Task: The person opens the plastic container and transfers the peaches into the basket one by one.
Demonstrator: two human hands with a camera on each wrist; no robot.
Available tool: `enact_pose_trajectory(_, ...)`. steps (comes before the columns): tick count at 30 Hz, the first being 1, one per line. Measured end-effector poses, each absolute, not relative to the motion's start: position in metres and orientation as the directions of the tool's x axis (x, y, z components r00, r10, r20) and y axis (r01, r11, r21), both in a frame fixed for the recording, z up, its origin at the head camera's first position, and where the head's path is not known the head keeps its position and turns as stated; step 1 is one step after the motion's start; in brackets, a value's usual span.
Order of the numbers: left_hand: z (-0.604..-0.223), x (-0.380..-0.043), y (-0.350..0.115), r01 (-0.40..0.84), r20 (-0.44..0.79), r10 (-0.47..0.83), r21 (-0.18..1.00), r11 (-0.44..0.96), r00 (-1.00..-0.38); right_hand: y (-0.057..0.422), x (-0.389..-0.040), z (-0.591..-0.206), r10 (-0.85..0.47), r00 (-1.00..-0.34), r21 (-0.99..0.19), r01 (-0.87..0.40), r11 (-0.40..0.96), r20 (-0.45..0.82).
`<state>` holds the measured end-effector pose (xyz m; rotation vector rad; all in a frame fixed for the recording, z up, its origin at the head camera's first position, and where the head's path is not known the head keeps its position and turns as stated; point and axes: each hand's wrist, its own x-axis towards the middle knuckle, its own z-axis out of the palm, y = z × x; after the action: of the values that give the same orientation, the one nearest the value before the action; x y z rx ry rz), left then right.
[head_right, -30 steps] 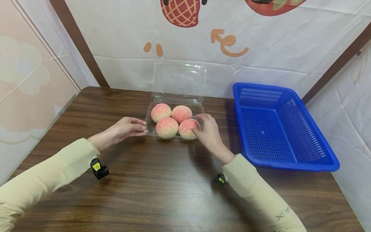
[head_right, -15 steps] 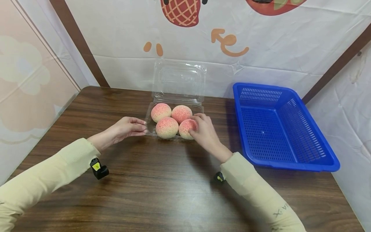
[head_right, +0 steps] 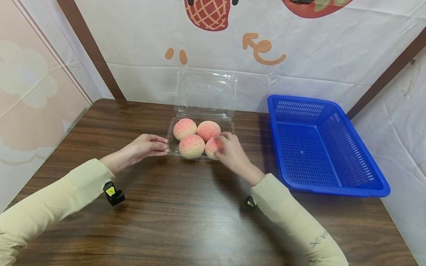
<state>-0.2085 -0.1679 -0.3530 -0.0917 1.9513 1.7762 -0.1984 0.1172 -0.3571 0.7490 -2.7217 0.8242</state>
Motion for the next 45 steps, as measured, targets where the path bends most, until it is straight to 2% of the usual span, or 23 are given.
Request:
enact_pose_trajectory(9,-0.353,-0.209,-0.168,-0.369,-0.396,0.28,0.918,0.146,-0.875,0.115,-0.201,-0.357,-0.456,-0.837,-0.431,-0.547,0.718,0.302)
enact_pose_trajectory(30,-0.352,-0.209,-0.168,-0.371,-0.403,0.279,0.915,0.161,-0.872,0.101,-0.216,-0.337,-0.493,-0.869,-0.345,-0.447,0.825,-0.054)
enact_pose_trajectory(45,-0.353,-0.21,-0.168,-0.374,-0.408,0.276,0.912,0.17,-0.87,0.09,-0.226,-0.329,-0.469,-0.856,-0.26,-0.413,0.873,-0.219)
